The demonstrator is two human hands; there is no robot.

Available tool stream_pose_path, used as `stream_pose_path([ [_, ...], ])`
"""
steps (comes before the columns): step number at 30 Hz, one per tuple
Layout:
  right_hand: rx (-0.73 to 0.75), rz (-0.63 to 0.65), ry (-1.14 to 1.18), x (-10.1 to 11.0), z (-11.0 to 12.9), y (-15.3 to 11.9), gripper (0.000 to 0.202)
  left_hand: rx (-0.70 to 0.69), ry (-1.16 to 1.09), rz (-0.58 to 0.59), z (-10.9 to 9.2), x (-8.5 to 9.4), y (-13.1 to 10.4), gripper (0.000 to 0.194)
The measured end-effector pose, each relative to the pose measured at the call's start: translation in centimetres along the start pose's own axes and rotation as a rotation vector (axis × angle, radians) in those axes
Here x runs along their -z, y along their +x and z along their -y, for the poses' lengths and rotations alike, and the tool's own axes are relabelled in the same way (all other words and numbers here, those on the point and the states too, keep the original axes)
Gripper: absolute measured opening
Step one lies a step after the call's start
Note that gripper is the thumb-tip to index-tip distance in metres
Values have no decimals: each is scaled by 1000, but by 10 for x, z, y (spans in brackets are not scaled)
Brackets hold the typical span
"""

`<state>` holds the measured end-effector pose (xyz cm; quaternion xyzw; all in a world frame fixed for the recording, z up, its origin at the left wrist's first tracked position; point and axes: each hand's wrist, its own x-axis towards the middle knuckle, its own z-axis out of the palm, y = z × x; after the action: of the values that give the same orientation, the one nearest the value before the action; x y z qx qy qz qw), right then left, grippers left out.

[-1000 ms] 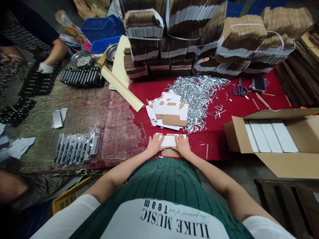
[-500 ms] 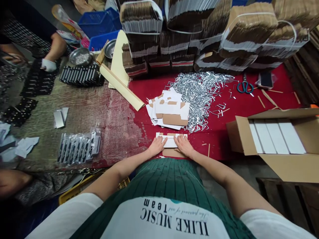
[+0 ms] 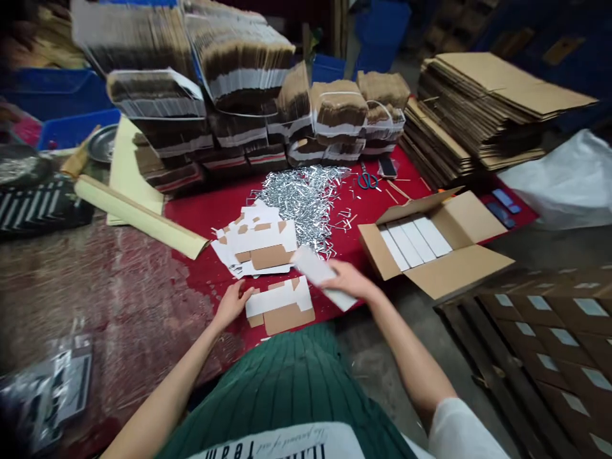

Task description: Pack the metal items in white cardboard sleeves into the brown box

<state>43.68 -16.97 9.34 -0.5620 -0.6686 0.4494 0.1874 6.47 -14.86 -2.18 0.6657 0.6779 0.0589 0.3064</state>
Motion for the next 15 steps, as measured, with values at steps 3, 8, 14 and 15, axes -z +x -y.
stream_pose_path([
  [3, -280, -487, -82, 113, -28, -51, 58, 77, 177, 93, 3, -15, -4, 64],
  [8, -903, -806, -715, 221, -103, -66, 67, 163, 316, 43, -1, -38, -14, 65],
  [14, -969, -746, -931, 232, -201, -29, 64, 314, -118, -56, 6, -34, -5, 53],
  [15, -1000, -727, -888, 235, -211, -26, 68, 357, -271, -44, 7, -30, -5, 46],
])
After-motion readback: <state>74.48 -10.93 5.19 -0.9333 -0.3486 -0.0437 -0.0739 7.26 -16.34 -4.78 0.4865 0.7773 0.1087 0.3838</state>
